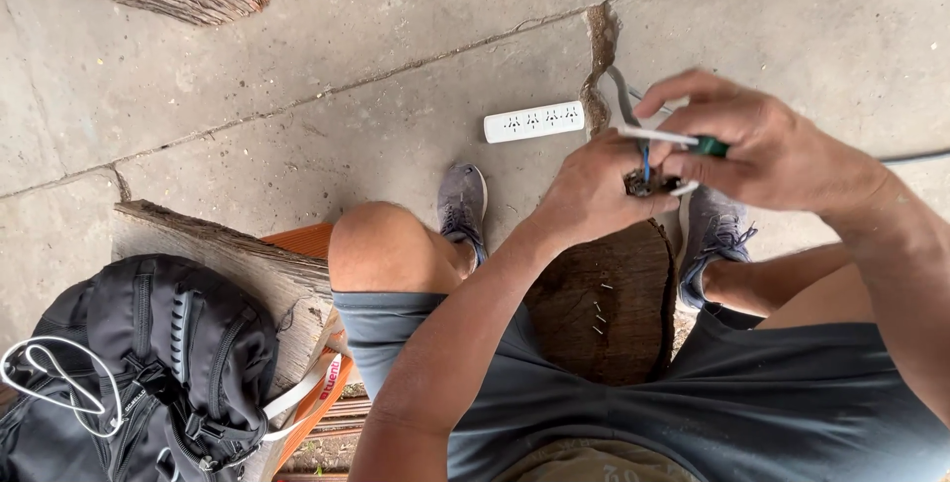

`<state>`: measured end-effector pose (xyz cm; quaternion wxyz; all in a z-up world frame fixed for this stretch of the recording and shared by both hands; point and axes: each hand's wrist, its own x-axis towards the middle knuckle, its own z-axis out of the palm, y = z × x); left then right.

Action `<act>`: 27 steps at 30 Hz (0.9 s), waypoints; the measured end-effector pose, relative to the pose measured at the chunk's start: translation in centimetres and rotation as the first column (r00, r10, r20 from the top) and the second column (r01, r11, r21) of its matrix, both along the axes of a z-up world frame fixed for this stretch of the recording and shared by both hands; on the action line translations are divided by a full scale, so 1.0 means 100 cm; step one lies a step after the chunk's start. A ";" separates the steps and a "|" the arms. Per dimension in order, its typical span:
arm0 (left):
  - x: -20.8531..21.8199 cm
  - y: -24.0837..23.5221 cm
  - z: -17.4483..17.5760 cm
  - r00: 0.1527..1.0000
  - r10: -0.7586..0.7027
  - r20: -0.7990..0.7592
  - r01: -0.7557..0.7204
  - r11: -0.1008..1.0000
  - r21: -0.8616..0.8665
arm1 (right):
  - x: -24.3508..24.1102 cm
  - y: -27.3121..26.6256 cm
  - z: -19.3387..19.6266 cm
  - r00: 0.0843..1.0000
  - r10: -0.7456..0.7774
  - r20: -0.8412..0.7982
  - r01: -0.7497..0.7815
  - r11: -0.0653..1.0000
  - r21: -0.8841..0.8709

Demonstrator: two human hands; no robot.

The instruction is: The person sits on the ground and uses a screwdriver to open a white power strip. They inspect the internal wiring, which appears burnt, and then proceed to tighten the screws on the terminals to secure the wires.

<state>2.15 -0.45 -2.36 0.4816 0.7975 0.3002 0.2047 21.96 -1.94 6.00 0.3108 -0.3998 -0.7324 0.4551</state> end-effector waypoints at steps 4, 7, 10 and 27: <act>0.002 0.003 0.006 0.990 0.121 -0.070 -0.125 0.990 -0.058 | 0.004 0.003 -0.003 0.998 -0.057 0.016 0.058 0.997 -0.047; 0.004 0.002 0.012 0.987 0.123 -0.100 -0.123 0.992 0.004 | -0.002 0.005 0.009 0.982 -0.180 0.056 0.188 0.932 -0.311; 0.011 0.001 0.014 0.976 0.124 -0.180 -0.117 0.992 0.051 | -0.006 0.006 0.010 0.922 -0.311 0.232 0.388 0.776 -0.498; 0.002 0.006 -0.007 0.986 0.169 -0.009 -0.169 0.986 0.001 | -0.023 -0.002 0.020 0.847 -0.423 0.323 0.532 0.694 -0.485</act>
